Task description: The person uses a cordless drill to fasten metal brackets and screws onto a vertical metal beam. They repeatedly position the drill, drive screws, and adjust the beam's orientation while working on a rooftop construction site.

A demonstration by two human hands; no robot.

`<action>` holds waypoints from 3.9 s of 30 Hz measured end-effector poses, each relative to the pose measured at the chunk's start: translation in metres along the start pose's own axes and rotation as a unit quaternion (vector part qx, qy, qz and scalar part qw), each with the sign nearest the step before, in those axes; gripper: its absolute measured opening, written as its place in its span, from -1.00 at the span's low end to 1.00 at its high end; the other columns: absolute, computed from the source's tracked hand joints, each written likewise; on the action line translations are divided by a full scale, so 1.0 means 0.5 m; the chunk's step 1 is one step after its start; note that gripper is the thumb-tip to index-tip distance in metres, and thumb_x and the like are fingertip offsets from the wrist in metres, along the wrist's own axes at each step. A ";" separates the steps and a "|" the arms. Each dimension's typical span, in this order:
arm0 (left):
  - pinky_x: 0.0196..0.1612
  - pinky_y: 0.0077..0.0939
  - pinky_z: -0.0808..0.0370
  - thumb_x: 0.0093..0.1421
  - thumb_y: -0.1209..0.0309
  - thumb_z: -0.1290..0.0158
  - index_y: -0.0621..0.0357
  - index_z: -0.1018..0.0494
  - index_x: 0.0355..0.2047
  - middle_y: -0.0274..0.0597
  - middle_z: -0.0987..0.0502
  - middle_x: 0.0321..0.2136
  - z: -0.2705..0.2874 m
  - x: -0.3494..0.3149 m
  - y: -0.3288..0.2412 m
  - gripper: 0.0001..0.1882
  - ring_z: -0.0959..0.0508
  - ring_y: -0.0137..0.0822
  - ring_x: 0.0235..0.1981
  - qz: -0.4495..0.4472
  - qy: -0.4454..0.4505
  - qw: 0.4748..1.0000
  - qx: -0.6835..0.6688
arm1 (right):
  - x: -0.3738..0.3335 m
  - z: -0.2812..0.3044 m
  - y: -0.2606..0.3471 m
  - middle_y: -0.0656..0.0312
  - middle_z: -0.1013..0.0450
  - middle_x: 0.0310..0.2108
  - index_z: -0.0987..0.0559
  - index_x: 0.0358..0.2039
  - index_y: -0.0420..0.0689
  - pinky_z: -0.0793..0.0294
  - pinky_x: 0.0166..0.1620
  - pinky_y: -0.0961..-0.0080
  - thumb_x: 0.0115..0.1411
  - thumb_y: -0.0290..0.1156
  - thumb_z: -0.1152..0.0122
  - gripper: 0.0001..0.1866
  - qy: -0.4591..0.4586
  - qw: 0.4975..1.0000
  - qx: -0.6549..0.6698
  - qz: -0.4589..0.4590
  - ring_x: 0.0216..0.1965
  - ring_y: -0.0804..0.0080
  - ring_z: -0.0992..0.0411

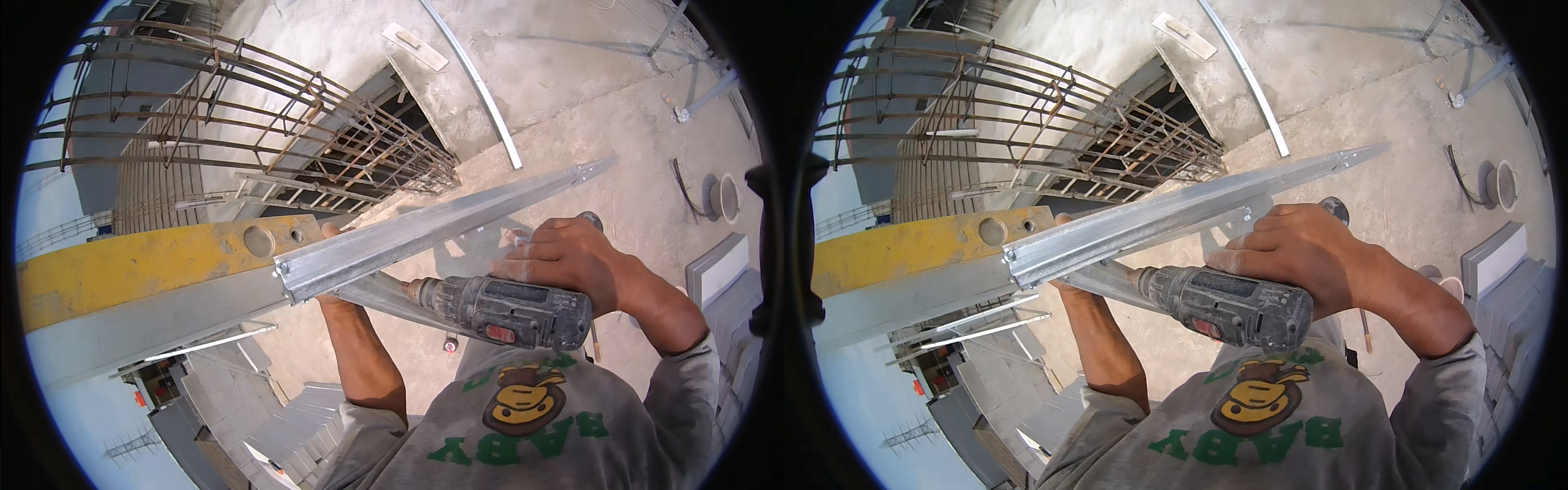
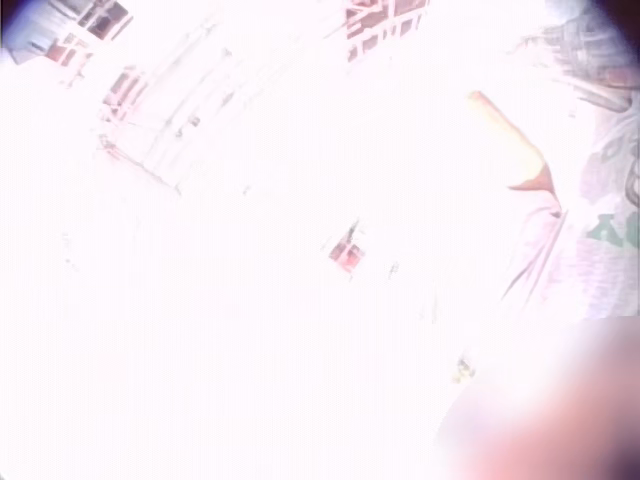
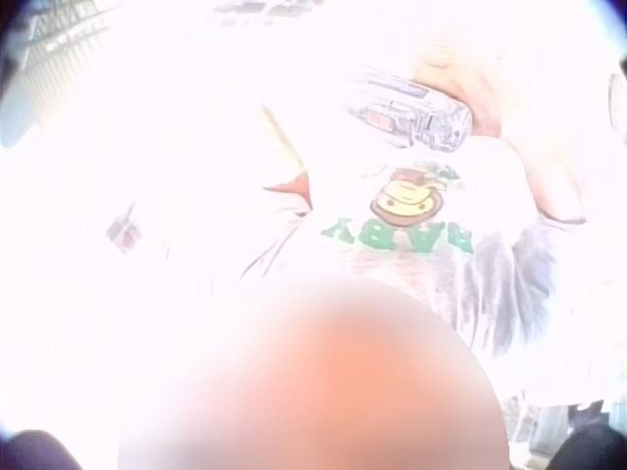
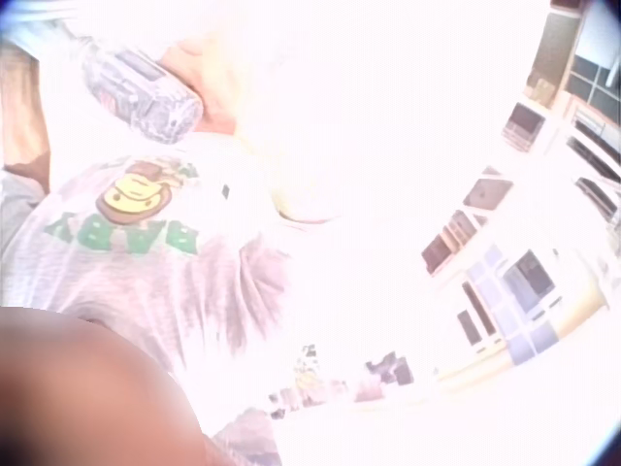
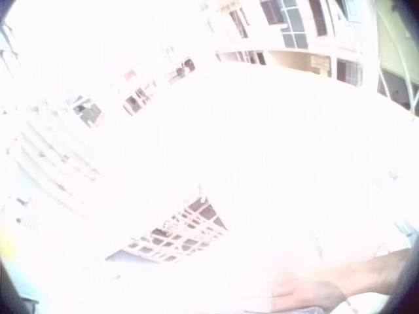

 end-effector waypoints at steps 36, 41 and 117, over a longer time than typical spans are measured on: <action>0.18 -0.37 -0.34 -0.29 -0.55 -0.17 0.36 -0.32 0.18 0.00 -0.51 0.01 0.008 -0.025 -0.042 0.30 -0.43 -0.20 0.12 0.034 0.416 0.865 -0.280 | -0.110 -0.414 0.246 0.30 -0.59 -0.31 -0.62 -0.19 -0.17 -0.51 -0.16 0.52 0.00 -0.45 -0.50 -0.66 -0.191 0.883 0.068 -0.423 -0.27 0.55 -0.52; 0.13 -0.36 -0.39 -0.35 -0.48 -0.28 0.36 -0.31 0.19 0.03 -0.52 -0.02 0.011 -0.027 -0.039 0.30 -0.47 -0.21 0.08 0.069 0.407 0.858 -0.307 | -0.120 -0.414 0.252 0.31 -0.58 -0.33 -0.62 -0.21 -0.17 -0.51 -0.17 0.52 0.01 -0.44 -0.49 -0.68 -0.185 0.865 0.070 -0.462 -0.29 0.56 -0.52; 0.11 -0.41 -0.39 0.26 0.08 -0.17 0.39 -0.29 0.19 -0.11 -0.53 -0.04 0.022 -0.217 -0.059 -0.30 -0.51 -0.30 -0.03 0.217 0.107 0.944 -0.225 | -0.015 -0.122 0.137 0.33 -0.54 -0.34 -0.58 -0.16 -0.18 -0.48 -0.15 0.51 -0.01 -0.54 -0.39 -0.65 -0.122 0.847 0.378 -0.353 -0.28 0.55 -0.47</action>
Point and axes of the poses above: each hand's wrist, its own x-axis towards the middle knuckle, its own z-axis out of the back of the hand, y = z × x, the point moved 6 cm from there along x, towards the middle knuckle
